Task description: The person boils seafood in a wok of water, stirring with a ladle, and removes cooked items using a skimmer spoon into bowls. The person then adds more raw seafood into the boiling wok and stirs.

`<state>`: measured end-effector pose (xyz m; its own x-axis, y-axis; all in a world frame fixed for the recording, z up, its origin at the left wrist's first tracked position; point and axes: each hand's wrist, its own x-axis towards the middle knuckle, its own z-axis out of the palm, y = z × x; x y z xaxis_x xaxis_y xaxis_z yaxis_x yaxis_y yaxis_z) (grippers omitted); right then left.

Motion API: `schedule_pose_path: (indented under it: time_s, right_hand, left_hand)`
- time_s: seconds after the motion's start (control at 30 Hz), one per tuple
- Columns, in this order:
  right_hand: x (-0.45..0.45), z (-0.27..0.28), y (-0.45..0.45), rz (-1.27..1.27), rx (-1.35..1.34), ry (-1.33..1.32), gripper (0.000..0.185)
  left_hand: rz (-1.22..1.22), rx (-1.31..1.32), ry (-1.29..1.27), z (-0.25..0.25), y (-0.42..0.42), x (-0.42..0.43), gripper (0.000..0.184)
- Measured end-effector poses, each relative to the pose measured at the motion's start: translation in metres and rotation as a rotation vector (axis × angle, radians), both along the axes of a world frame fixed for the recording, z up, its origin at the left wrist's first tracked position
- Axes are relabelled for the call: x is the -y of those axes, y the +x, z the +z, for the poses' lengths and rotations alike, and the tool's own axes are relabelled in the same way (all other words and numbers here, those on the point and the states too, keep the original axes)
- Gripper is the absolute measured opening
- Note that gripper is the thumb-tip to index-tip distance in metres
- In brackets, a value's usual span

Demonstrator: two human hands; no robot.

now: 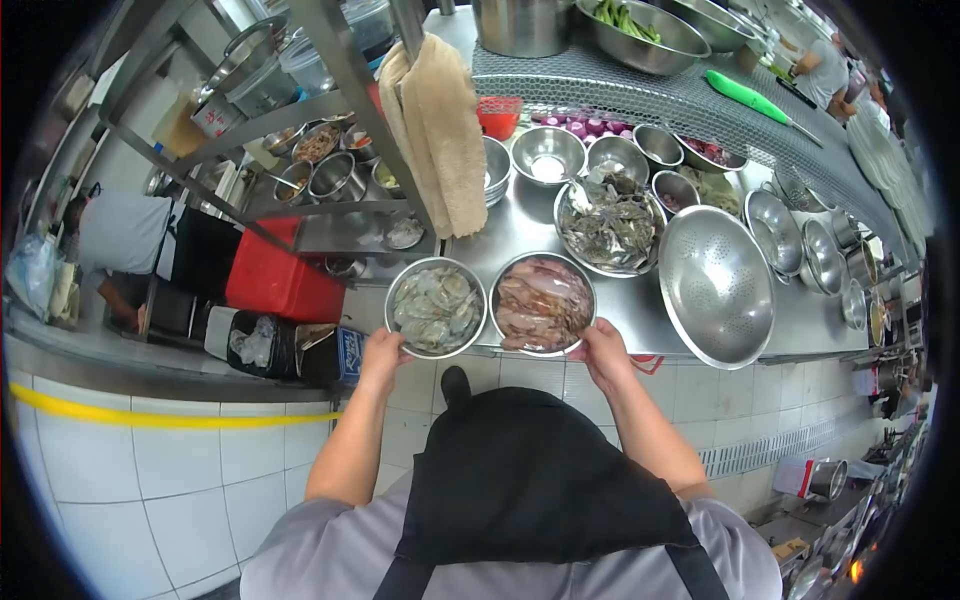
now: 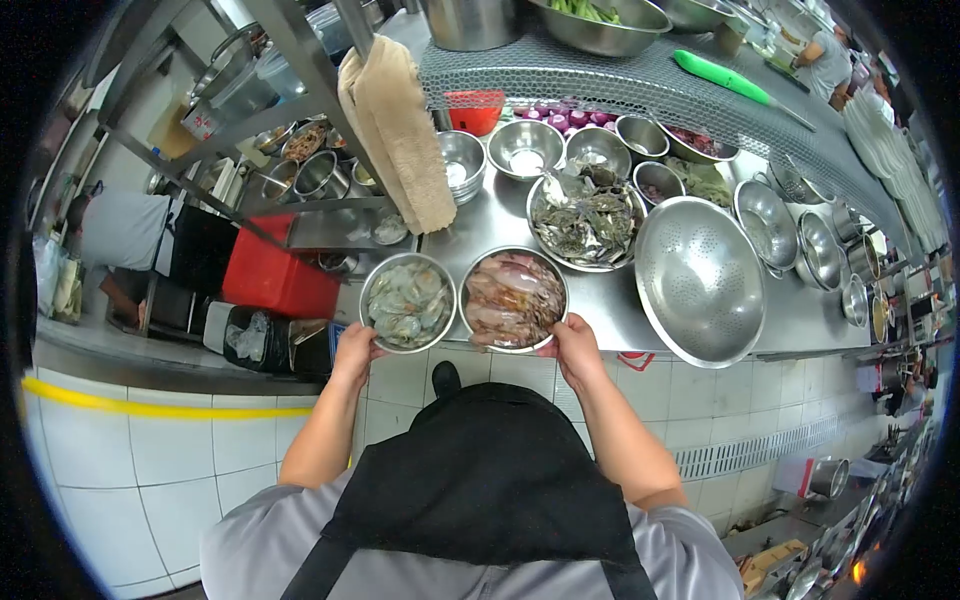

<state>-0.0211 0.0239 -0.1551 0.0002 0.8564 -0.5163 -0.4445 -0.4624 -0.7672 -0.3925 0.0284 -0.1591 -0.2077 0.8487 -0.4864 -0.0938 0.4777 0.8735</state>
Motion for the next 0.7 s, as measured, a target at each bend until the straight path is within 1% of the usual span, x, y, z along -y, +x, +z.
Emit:
schedule_pose_path:
  time_s: [0.07, 0.1, 0.17, 0.27, 0.33, 0.4, 0.47, 0.5, 0.57, 0.6, 0.67, 0.7]
  right_hand:
    - [-0.018, -0.012, -0.012, -0.025, -0.018, 0.029, 0.001]
    - [-0.026, -0.006, -0.017, -0.030, 0.001, 0.023, 0.006]
    - [-0.041, -0.010, -0.022, -0.017, -0.005, 0.033, 0.007]
    - [-0.055, -0.009, -0.027, -0.012, -0.013, 0.039, 0.009]
    - [-0.058, -0.008, -0.028, -0.017, -0.087, 0.083, 0.009]
    - [-0.055, -0.003, -0.026, -0.014, -0.111, 0.088, 0.009]
    - [-0.046, 0.005, -0.025, 0.004, -0.208, 0.079, 0.016]
    - [-0.040, 0.004, -0.021, -0.005, -0.204, 0.081, 0.016]
    - [-0.023, -0.002, -0.012, 0.175, -0.105, 0.069, 0.022]
    - [-0.015, -0.002, -0.009, 0.161, -0.103, 0.068, 0.022]
    - [0.002, 0.002, -0.003, 0.284, -0.047, 0.043, 0.023]
    - [0.009, -0.002, 0.001, 0.327, -0.010, 0.040, 0.026]
  left_hand:
    - [0.016, 0.002, -0.005, -0.005, -0.011, 0.007, 0.019]
    - [0.025, 0.003, -0.016, 0.000, -0.011, 0.011, 0.018]
    - [0.051, 0.005, -0.022, 0.002, -0.012, 0.016, 0.018]
    - [0.022, 0.030, -0.020, -0.004, -0.015, 0.023, 0.018]
    - [0.008, -0.030, -0.029, -0.005, -0.016, 0.025, 0.020]
    - [-0.005, 0.000, -0.022, -0.007, -0.015, 0.025, 0.020]
    - [-0.024, 0.030, -0.017, -0.007, -0.016, 0.025, 0.020]
    - [-0.036, 0.017, -0.023, -0.003, -0.016, 0.026, 0.019]
    - [-0.060, 0.007, -0.030, -0.004, -0.018, 0.030, 0.019]
    - [-0.089, 0.004, -0.014, -0.006, -0.022, 0.033, 0.018]
    - [-0.134, 0.001, 0.001, -0.010, -0.024, 0.037, 0.018]
    - [-0.178, -0.043, -0.039, -0.007, -0.022, 0.039, 0.018]
